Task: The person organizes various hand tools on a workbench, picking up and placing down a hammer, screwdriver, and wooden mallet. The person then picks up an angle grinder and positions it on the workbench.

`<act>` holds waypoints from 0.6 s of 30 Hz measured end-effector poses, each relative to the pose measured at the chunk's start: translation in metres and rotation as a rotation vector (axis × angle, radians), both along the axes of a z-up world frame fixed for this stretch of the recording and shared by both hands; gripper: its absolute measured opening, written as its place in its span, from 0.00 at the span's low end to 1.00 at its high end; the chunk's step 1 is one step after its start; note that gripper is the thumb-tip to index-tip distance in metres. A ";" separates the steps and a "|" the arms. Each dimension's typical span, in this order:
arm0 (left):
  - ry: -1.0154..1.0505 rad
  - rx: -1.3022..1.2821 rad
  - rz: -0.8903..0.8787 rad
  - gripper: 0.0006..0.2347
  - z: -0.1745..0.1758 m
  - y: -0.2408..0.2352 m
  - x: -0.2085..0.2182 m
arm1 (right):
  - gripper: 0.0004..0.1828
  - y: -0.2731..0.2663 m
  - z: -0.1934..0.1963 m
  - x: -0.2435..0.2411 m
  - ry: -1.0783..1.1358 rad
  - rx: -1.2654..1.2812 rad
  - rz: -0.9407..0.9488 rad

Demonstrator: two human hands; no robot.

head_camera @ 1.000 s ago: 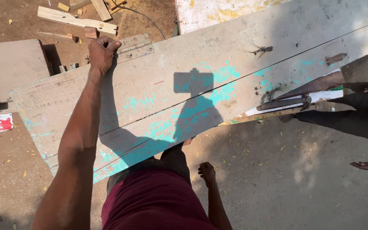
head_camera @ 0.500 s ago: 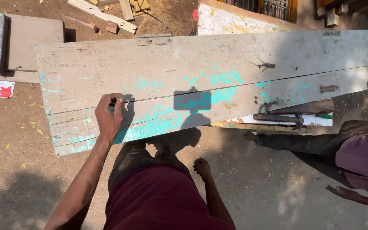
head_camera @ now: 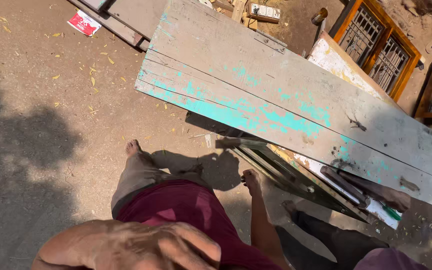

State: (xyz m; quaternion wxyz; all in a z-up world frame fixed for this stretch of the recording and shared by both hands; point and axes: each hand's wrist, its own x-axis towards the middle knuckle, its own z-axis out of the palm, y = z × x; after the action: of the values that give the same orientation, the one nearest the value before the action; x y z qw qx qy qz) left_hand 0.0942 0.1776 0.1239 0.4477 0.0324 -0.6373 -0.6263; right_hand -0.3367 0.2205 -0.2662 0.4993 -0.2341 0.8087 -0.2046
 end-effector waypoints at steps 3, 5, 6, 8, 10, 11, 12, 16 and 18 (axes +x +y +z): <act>-0.052 0.029 0.045 0.09 -0.013 0.008 0.032 | 0.10 -0.020 -0.002 0.037 -0.015 -0.058 0.041; -0.087 0.051 0.050 0.09 -0.020 0.008 0.064 | 0.09 -0.015 -0.003 0.073 0.018 -0.057 0.074; -0.101 0.063 0.041 0.10 -0.022 0.006 0.082 | 0.09 -0.010 -0.004 0.094 0.050 -0.037 0.095; -0.123 0.057 0.025 0.10 -0.030 -0.012 0.121 | 0.09 -0.014 -0.010 0.139 0.075 0.008 0.120; -0.134 0.060 0.026 0.10 -0.037 -0.024 0.157 | 0.10 -0.015 -0.019 0.189 0.054 0.093 0.141; -0.136 0.077 0.052 0.10 -0.036 -0.023 0.170 | 0.11 -0.014 -0.022 0.210 0.058 0.105 0.205; -0.140 0.101 0.070 0.10 -0.034 -0.021 0.182 | 0.12 -0.016 -0.025 0.232 0.061 0.117 0.269; -0.171 0.120 0.074 0.11 -0.024 -0.038 0.231 | 0.15 -0.021 -0.028 0.310 0.175 0.060 0.396; -0.165 0.106 0.020 0.11 -0.029 -0.061 0.251 | 0.15 -0.036 -0.030 0.329 0.181 0.068 0.458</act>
State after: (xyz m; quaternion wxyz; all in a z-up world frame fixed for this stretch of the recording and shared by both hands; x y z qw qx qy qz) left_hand 0.3452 0.1164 0.0945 0.3974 0.1138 -0.6379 -0.6498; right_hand -0.0076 0.1843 -0.2962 0.4659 -0.4116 0.7824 -0.0372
